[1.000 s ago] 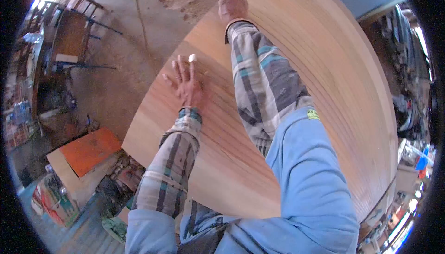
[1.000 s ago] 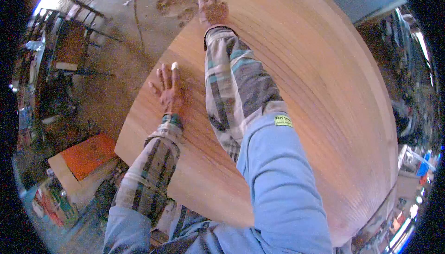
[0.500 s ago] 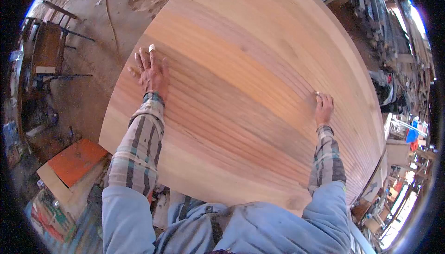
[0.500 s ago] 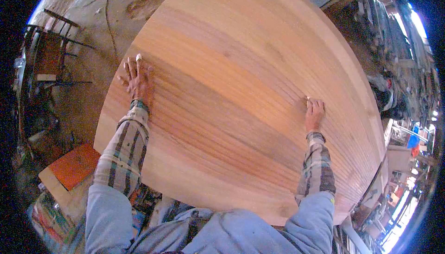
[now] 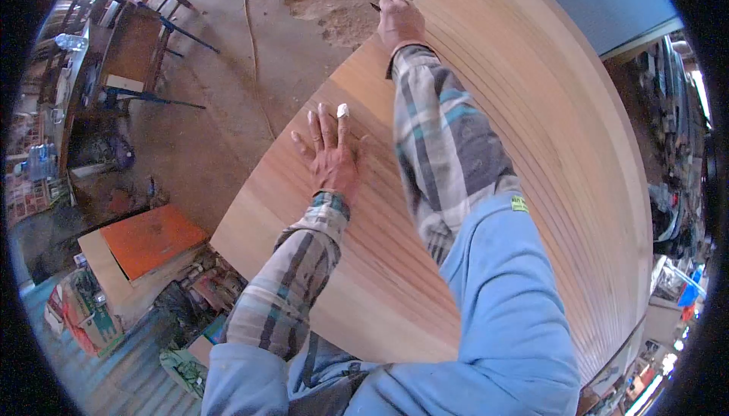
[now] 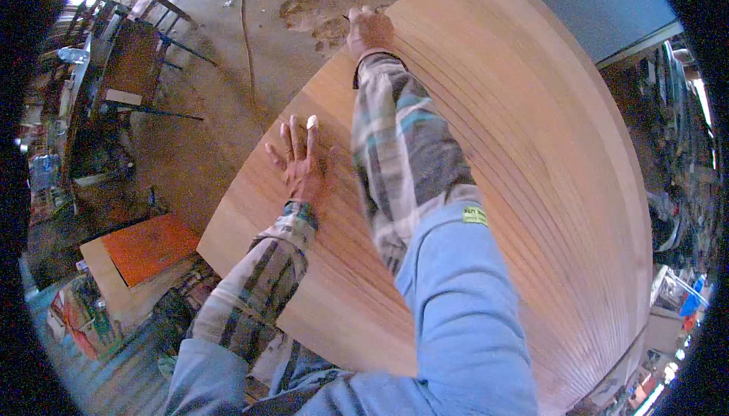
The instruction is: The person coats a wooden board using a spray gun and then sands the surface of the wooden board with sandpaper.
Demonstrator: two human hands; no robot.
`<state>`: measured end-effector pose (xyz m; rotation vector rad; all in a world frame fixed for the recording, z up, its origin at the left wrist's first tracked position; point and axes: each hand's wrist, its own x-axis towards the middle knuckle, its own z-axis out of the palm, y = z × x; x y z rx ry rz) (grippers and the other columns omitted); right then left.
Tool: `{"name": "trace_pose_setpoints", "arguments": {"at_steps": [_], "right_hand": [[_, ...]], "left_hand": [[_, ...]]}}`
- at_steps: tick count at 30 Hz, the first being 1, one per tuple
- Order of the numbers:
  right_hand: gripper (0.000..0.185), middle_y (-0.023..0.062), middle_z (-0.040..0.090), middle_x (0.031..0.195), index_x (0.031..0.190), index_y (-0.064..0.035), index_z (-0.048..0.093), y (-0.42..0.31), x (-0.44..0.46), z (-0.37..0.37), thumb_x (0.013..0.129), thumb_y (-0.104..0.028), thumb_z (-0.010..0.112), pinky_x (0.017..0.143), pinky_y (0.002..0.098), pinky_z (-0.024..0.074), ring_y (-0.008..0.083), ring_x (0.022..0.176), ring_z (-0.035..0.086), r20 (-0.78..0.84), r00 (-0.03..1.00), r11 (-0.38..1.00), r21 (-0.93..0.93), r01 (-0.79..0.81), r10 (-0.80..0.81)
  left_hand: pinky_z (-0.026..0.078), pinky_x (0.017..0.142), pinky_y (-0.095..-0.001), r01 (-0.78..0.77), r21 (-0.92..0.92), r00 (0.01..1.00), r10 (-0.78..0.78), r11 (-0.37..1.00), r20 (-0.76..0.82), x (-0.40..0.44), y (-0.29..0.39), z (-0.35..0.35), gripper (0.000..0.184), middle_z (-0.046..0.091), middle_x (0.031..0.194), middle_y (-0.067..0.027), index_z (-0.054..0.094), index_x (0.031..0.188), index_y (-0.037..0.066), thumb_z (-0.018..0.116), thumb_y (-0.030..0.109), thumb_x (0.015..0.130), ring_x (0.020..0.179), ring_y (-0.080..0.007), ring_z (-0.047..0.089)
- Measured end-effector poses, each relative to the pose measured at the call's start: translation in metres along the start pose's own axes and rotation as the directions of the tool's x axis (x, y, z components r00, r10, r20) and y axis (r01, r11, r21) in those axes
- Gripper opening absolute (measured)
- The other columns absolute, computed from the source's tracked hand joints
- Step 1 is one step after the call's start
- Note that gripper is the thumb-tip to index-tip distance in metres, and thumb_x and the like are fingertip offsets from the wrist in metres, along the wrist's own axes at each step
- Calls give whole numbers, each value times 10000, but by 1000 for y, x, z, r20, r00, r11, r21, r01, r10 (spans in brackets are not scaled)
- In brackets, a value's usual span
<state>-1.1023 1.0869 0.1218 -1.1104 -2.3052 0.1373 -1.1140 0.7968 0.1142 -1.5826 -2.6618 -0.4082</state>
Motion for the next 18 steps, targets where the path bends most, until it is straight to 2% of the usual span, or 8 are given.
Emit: {"name": "trace_pose_setpoints", "arguments": {"at_steps": [4, 7, 8, 9, 10, 11, 14, 18], "right_hand": [[125, 136, 664, 957, 923, -79, 654, 36, -35, -21, 863, -173, 599, 811, 443, 529, 332, 934, 642, -12, 1000, 999, -30, -17, 17], [181, 136, 667, 987, 987, -74, 673, 102, -128, -94, 864, -173, 586, 850, 434, 520, 311, 954, 640, 71, 993, 983, -151, 109, -99], [171, 111, 658, 973, 1001, -78, 662, 117, -167, -134, 900, -185, 575, 822, 432, 509, 323, 938, 618, -11, 997, 992, -102, 77, -79], [168, 119, 658, 985, 984, -74, 665, 145, -209, -165, 902, -186, 571, 830, 423, 503, 318, 968, 614, 86, 996, 990, -140, 20, -8], [163, 127, 660, 970, 988, -80, 671, 173, -255, -191, 898, -172, 572, 829, 418, 501, 321, 969, 614, -4, 1000, 985, -170, -27, 27], [164, 132, 663, 958, 986, -77, 674, 186, -290, -236, 898, -176, 577, 825, 428, 497, 332, 957, 612, 64, 997, 974, -223, -30, 45], [206, 149, 663, 966, 976, -41, 673, 246, -399, -326, 902, -218, 596, 829, 429, 477, 341, 959, 607, 57, 927, 903, -256, -346, 372], [223, 158, 649, 935, 953, -19, 671, 259, -452, -391, 902, -224, 599, 795, 432, 474, 348, 921, 602, 42, 832, 754, -450, -479, 553]], "left_hand": [[-30, 1162, -608, -25, 9, 1000, 25, 1000, -19, -1, 2, 6, 645, 199, 1592, -173, 353, 1492, 136, 505, 461, 956, 1484, -350, 139], [-24, 1160, -613, -38, 32, 996, 40, 999, -77, -3, 0, 13, 638, 221, 1586, -171, 359, 1492, 149, 497, 468, 958, 1480, -352, 156], [-23, 1157, -618, -28, 58, 995, 34, 998, -97, -3, 0, 15, 631, 230, 1583, -170, 358, 1495, 162, 492, 469, 959, 1478, -352, 164], [-23, 1157, -618, -33, 43, 995, 37, 999, -88, -5, 1, 14, 631, 230, 1583, -170, 358, 1495, 162, 492, 469, 959, 1478, -352, 164], [-15, 1156, -621, -39, 19, 993, 40, 999, -110, -6, 2, 12, 626, 235, 1582, -167, 356, 1497, 174, 485, 470, 961, 1476, -351, 172], [-8, 1154, -625, -45, -3, 990, 44, 999, -134, -6, 2, 11, 620, 240, 1582, -165, 354, 1500, 186, 478, 472, 963, 1475, -351, 180], [17, 1151, -632, -33, 80, 992, 42, 996, -123, -5, 1, 16, 616, 257, 1575, -170, 349, 1503, 190, 464, 476, 969, 1472, -351, 192], [46, 1148, -634, -36, 52, 990, 43, 998, -137, -8, 6, 9, 612, 264, 1572, -171, 347, 1503, 188, 459, 474, 974, 1471, -350, 196]]}}
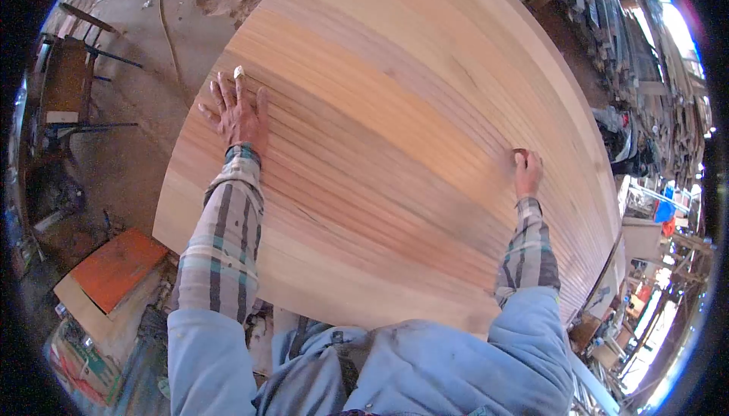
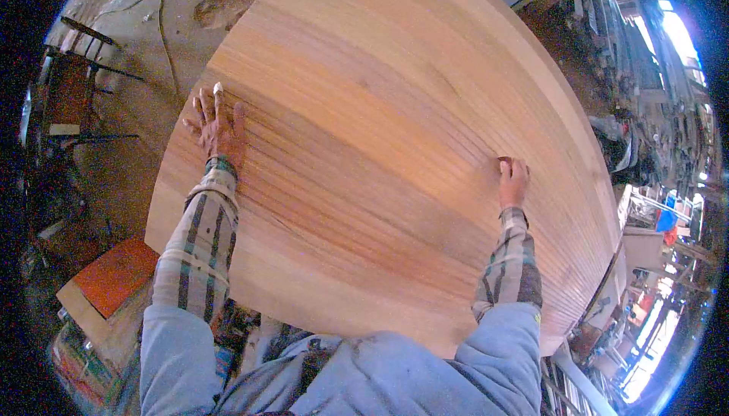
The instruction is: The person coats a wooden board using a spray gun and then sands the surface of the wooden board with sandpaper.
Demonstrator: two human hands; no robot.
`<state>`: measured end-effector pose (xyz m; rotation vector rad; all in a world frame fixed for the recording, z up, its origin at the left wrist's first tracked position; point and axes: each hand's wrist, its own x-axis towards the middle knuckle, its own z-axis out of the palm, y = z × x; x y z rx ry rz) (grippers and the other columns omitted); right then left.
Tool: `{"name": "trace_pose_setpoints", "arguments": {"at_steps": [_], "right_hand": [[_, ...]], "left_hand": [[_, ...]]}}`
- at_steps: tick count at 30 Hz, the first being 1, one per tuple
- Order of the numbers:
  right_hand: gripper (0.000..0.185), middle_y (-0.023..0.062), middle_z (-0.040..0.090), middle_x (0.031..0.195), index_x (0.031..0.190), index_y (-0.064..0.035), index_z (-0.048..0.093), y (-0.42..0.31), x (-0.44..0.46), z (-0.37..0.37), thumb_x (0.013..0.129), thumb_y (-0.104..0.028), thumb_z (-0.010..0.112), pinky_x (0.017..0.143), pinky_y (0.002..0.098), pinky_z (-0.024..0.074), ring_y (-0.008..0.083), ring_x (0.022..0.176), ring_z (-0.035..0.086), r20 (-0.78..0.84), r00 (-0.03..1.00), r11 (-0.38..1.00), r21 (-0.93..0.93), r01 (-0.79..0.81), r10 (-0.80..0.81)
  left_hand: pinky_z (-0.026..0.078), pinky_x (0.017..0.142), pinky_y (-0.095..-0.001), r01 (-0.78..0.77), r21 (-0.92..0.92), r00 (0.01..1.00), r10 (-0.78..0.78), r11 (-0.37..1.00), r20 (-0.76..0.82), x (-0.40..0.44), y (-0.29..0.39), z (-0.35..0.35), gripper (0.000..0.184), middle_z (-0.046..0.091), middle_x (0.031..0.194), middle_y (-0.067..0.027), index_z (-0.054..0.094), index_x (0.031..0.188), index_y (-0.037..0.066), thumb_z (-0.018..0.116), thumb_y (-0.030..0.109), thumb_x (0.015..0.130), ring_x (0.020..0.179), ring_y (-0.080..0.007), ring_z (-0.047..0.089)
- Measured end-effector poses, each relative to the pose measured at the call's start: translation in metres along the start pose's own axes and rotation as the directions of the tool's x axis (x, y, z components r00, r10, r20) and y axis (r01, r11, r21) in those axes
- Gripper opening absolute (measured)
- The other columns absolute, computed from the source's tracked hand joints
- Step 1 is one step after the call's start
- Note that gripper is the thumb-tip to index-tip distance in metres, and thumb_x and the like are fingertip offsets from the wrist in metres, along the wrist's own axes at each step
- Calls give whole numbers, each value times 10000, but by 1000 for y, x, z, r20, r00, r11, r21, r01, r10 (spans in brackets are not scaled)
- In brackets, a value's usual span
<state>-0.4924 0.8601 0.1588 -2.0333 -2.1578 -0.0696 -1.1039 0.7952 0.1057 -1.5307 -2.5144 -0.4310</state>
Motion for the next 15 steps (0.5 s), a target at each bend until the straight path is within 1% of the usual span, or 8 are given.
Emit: {"name": "trace_pose_setpoints", "arguments": {"at_steps": [4, 6, 8, 10, 12, 13, 14, 15], "right_hand": [[228, 159, 644, 945, 943, -37, 674, -89, 23, 36, 919, -235, 563, 829, 457, 449, 363, 926, 575, 24, 994, 970, 222, 99, -108], [205, 162, 648, 956, 966, -36, 672, -158, 57, 57, 901, -218, 603, 839, 455, 457, 359, 936, 584, -63, 966, 919, 299, 259, -252], [155, 111, 632, 855, 934, -67, 679, -241, 89, 73, 903, -198, 604, 752, 422, 479, 316, 840, 591, -277, 889, 831, 335, 444, -364], [149, 117, 637, 858, 927, -69, 674, -319, 124, 96, 899, -197, 604, 764, 425, 485, 322, 851, 599, -338, 846, 820, 267, 506, -412], [148, 126, 645, 883, 935, -73, 673, -409, 155, 107, 897, -194, 596, 786, 425, 492, 328, 876, 609, -293, 860, 813, 301, 499, -419], [146, 137, 649, 899, 929, -75, 664, -450, 174, 117, 888, -201, 603, 807, 428, 497, 335, 896, 614, -412, 792, 715, 364, 597, -452], [197, 143, 663, 942, 1011, -94, 678, -489, 189, 123, 869, -223, 631, 831, 436, 500, 335, 909, 618, -308, 833, 766, 337, 547, -459], [197, 143, 663, 942, 1011, -94, 678, -500, 190, 126, 869, -223, 631, 831, 436, 500, 335, 909, 618, -317, 830, 756, 352, 552, -459]], "left_hand": [[33, 1159, -619, -1, 70, 999, -2, 998, 48, 1, -5, 7, 619, 236, 1588, -148, 332, 1508, 177, 442, 480, 980, 1479, -337, 172], [17, 1161, -615, 1, 91, 999, -5, 996, 54, 2, -5, 11, 625, 226, 1592, -146, 331, 1509, 176, 446, 483, 976, 1482, -334, 161], [0, 1164, -610, 14, 130, 998, -21, 991, 52, 3, -7, 10, 631, 215, 1596, -145, 330, 1509, 175, 450, 486, 973, 1485, -331, 150], [-29, 1163, -608, 12, 139, 991, -31, 990, 132, 4, -6, 7, 651, 200, 1601, -143, 333, 1507, 178, 460, 506, 960, 1491, -325, 126], [-33, 1160, -615, 35, 107, 988, -50, 994, 143, 4, -4, 6, 663, 197, 1602, -144, 333, 1508, 179, 461, 521, 954, 1493, -326, 118], [-36, 1156, -621, 49, 54, 985, -57, 997, 161, 4, -6, 7, 676, 194, 1603, -146, 332, 1508, 179, 462, 535, 948, 1494, -327, 109], [-45, 1155, -625, 28, 52, 987, -36, 998, 155, 2, -11, 13, 698, 190, 1600, -160, 329, 1508, 174, 447, 571, 947, 1490, -333, 119], [-45, 1155, -625, 32, 69, 989, -42, 997, 145, 6, -19, 12, 698, 190, 1600, -160, 329, 1508, 174, 447, 571, 947, 1490, -333, 119]]}}
